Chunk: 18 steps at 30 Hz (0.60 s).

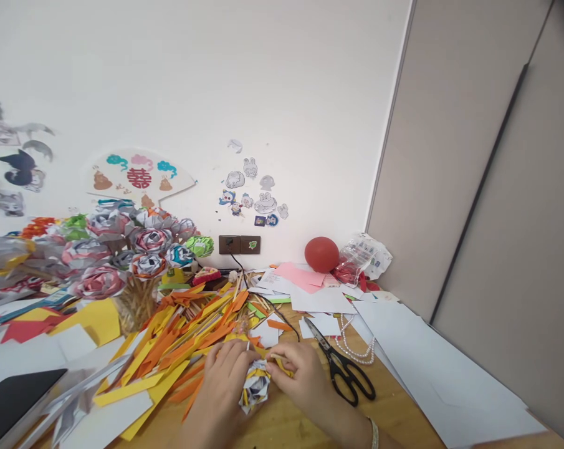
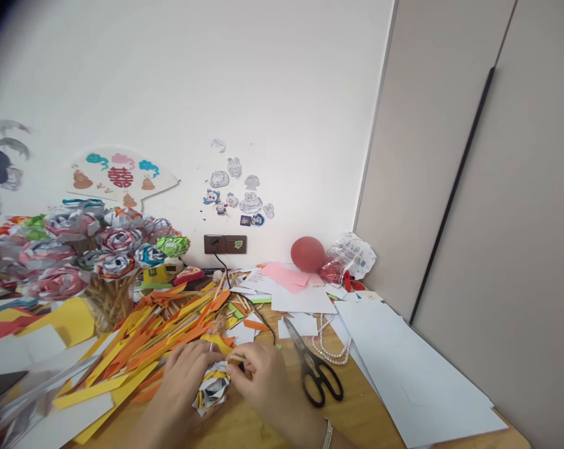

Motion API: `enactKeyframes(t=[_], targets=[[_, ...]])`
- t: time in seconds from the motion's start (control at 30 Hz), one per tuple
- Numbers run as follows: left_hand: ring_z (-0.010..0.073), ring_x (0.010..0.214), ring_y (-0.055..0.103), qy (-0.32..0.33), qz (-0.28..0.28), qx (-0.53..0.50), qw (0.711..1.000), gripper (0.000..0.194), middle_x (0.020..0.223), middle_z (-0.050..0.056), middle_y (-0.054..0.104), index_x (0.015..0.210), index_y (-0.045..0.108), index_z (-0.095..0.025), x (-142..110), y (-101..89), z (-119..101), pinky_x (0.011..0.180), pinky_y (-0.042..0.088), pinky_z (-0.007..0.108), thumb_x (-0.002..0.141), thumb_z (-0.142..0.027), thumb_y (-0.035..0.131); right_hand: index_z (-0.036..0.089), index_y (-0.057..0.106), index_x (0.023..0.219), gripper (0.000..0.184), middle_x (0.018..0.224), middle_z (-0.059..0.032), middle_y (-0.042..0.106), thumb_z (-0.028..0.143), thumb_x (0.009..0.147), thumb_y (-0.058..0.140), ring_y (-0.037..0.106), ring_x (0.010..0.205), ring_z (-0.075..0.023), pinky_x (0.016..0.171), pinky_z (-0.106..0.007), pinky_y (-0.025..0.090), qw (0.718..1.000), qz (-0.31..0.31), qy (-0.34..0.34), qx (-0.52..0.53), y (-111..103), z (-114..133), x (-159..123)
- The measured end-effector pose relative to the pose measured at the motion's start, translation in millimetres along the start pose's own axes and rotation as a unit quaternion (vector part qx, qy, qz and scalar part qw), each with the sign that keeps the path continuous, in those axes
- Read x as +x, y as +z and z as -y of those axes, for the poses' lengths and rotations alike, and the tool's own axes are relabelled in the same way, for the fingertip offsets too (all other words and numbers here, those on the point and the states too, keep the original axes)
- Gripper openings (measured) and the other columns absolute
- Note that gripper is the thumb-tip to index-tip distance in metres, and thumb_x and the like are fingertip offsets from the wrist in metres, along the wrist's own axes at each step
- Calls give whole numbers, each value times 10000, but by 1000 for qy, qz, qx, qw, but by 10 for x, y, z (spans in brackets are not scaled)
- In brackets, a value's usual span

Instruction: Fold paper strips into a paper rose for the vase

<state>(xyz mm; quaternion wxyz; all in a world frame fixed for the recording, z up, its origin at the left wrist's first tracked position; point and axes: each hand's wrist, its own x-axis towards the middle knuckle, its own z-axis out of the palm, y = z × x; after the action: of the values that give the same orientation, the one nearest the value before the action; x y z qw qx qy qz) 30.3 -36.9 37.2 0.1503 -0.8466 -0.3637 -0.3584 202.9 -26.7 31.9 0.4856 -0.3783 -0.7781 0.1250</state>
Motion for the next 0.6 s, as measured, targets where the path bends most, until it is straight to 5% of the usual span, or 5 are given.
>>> enactKeyframes(t=[0.6], targets=[[271,861,528,5,0,14,1000,310,897,74,587,961,475,-194,-29,40,21,785,324,412,697,-160,635,205,606,927,180,813,-7,683,190,918,426,612,725,-154,637,-256,387,982,15,-134,-133,46,-58,-56]])
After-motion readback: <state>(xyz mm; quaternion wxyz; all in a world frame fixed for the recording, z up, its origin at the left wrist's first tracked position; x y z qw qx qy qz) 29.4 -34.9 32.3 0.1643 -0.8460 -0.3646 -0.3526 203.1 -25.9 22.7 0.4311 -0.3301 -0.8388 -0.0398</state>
